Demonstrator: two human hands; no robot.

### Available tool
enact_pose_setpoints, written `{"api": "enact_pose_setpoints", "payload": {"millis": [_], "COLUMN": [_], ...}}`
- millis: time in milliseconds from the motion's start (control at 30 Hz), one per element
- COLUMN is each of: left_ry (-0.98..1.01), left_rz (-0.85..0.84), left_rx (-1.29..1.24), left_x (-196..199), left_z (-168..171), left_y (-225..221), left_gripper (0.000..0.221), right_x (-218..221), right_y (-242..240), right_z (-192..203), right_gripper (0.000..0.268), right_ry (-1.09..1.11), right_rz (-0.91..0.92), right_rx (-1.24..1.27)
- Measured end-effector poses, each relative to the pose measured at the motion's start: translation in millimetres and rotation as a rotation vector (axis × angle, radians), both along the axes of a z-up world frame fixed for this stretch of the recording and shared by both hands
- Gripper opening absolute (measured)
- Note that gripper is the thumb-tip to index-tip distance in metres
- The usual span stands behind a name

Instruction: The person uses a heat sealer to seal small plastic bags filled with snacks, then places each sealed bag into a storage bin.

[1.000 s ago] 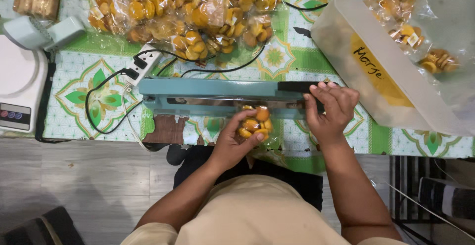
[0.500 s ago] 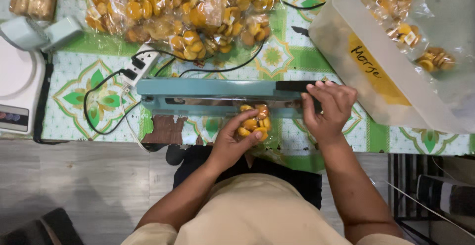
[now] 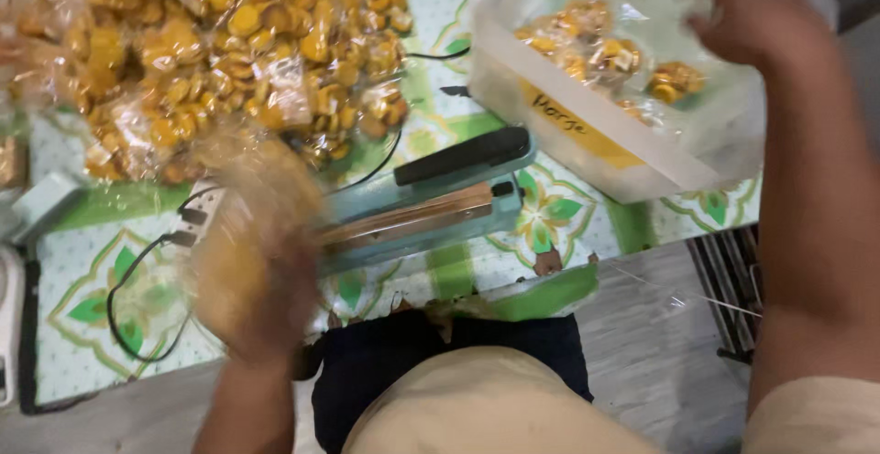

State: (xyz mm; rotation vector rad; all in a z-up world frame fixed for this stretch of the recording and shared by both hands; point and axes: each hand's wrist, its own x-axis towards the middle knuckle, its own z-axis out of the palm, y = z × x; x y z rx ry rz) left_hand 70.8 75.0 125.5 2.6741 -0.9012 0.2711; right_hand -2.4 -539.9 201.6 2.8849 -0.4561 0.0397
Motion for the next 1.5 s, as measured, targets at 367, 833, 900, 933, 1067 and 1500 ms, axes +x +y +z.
{"api": "enact_pose_setpoints", "payload": {"millis": [367,833,900,933,1067,1500], "left_ry": [0.010,-0.051,-0.076,-0.089,0.100,1.525], "left_rz": [0.052,0.007,-0.079,-0.145,-0.492,-0.726], "left_rx": [-0.542,-0.608,-0.695,-0.764,-0.873,-0.770], "left_x": [52.7,51.1,47.7,43.0,0.4,-59.1], "left_z": [-9.9,-15.9,-19.7,-20.0,-21.2,-108.5], "left_y": [-37.6,-30.3,-25.2,-21.6,-27.2,-82.0], "left_gripper": [0.062,0.061,0.063,0.062,0.066,0.085], "right_x": [-9.5,-5.9,-45.9,-66.9,-124.9,-69.8], "right_y": [-115.1,-36.1,14.7,45.2,162.7,315.3], "right_z": [-146.3,-50.0,-0.8,20.7,90.9,-20.1], "right_gripper": [0.061,0.030,0.020,0.014,0.015,0.027], "right_ry": [0.650,0.298,0.005,-0.159,-0.281,-0.135], "right_rz": [-0.488,-0.366,-0.060,0.110,0.452,1.054], "right_rx": [-0.010,-0.063,-0.104,-0.149,0.151,0.555]}}
